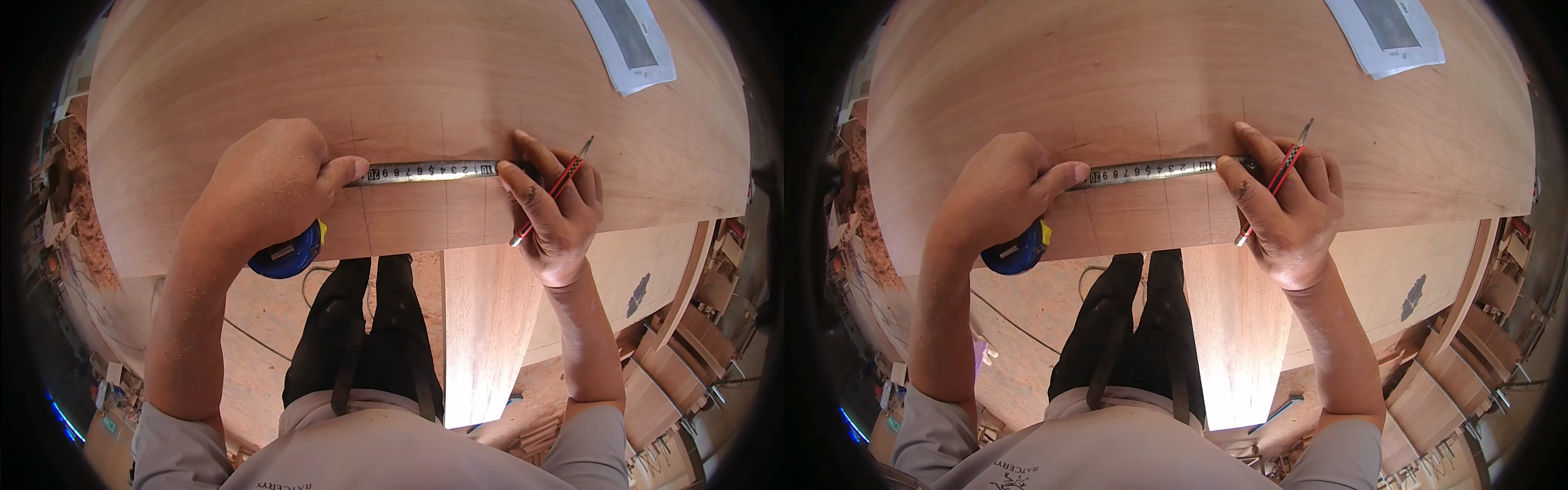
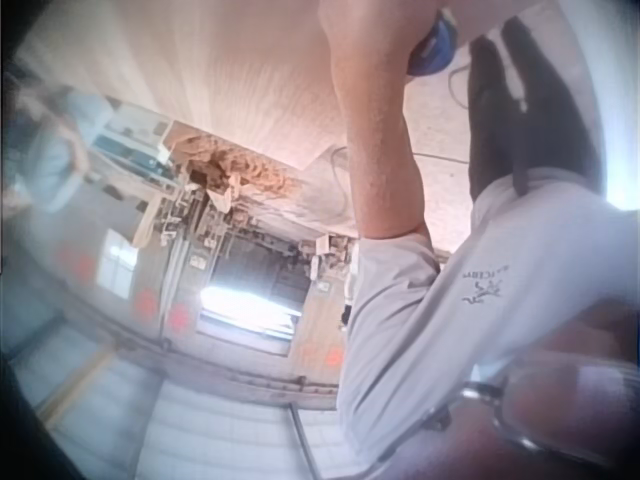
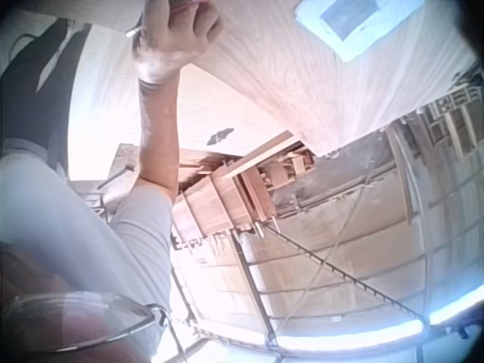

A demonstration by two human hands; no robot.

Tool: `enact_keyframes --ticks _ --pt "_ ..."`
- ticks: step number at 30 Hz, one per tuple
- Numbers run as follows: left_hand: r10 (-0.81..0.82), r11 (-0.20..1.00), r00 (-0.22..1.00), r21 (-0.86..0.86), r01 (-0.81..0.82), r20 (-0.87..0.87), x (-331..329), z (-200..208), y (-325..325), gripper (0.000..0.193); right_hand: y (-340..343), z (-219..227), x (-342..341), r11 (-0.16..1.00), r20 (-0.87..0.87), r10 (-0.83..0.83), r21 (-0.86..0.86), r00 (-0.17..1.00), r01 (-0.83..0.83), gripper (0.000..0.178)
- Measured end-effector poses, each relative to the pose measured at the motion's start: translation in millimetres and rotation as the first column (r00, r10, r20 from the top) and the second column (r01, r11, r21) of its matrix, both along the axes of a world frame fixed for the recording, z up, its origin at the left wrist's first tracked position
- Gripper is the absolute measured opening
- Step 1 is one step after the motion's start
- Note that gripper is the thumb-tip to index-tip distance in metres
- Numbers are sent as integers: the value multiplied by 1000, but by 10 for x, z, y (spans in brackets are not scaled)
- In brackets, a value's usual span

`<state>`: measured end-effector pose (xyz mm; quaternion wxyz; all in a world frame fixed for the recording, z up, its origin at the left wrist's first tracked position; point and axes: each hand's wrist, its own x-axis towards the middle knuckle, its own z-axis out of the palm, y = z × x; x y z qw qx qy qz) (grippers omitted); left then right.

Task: The person measures a large wooden panel with a tape measure and marks several points with a pencil. The person briefly picks up a circular saw but does not use it. The task occurs in a woodworking shop with sawdust and lumber visible.

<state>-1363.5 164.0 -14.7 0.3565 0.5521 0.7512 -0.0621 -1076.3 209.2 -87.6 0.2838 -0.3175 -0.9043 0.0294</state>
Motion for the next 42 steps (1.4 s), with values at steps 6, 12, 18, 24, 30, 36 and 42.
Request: enact_keyframes --ticks 6,12,18,24,30,36,42 --pt "-16 1000 1000 17 16 -9 -11 0 -6 53 7 -6 -6 1000 -12 8 0 1000 -8 24" --pt "-19 1000 1000 10 19 -18 -1 27 9 51 5 -3 -4 1000 -7 13 -3 1000 -13 25" --pt "-66 996 998 54 66 -4 -28 0 11 49 3 2 1 1000 0 10 -14 1000 -10 26" --pt "-38 999 999 6 38 -16 -8 28 18 47 5 0 -4 1000 -9 16 -4 1000 -16 29" --pt "-29 1000 999 7 29 -35 2 22 9 46 6 10 -10 1000 -1 18 0 1000 -18 29" --pt "-77 996 997 54 77 -5 -35 -10 8 46 10 -9 -7 1000 -10 16 8 1000 -16 30" --pt "-109 990 994 95 106 23 -85 -39 -1 47 5 -18 2 1000 -24 13 -3 1000 -13 27"
